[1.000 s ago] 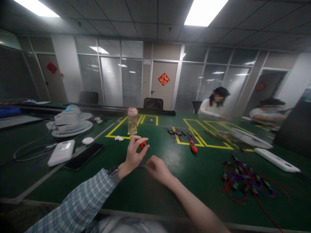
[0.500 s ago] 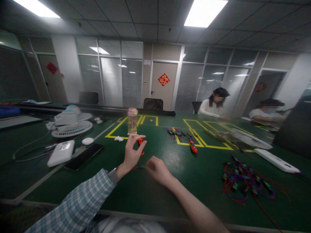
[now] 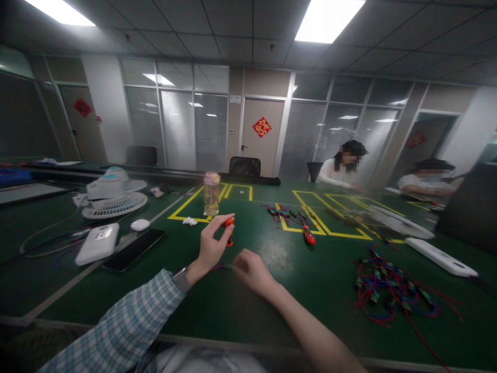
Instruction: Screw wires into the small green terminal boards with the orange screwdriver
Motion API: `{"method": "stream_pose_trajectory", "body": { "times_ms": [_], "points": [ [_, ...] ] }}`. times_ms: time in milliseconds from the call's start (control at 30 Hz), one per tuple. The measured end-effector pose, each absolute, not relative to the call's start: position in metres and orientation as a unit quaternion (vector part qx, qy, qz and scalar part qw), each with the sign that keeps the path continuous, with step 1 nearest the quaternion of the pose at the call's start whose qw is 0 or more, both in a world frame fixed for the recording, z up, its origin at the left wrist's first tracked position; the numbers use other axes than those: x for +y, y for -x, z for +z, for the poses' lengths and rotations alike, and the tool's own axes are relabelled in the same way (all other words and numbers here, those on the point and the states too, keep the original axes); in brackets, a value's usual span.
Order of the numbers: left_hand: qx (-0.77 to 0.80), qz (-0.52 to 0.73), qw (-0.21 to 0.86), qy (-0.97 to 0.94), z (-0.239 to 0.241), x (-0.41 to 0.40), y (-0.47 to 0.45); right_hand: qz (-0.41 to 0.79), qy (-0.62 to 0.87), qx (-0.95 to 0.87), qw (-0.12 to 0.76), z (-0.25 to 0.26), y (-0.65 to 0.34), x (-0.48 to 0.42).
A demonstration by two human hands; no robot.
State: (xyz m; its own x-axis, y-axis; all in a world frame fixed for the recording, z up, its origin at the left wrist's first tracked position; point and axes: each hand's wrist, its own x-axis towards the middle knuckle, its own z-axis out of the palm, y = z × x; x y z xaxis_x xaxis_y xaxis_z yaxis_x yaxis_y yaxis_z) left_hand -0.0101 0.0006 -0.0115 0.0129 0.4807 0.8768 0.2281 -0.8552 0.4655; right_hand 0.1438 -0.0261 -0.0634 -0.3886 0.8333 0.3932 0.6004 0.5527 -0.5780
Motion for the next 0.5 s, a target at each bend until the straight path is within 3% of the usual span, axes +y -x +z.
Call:
{"method": "stream_pose_trajectory", "body": {
  "times_ms": [167, 500],
  "points": [
    [0.266, 0.668, 0.065, -0.692, -0.0092, -0.0021, 0.0107, 0.174, 0.443, -0.811, 0.340, -0.0647, -0.1438, -0.0253],
    [0.247, 0.668, 0.105, -0.694, -0.0122, -0.0021, 0.0125, 0.170, 0.437, -0.811, 0.349, -0.0660, -0.1436, -0.0241]
  ]
}}
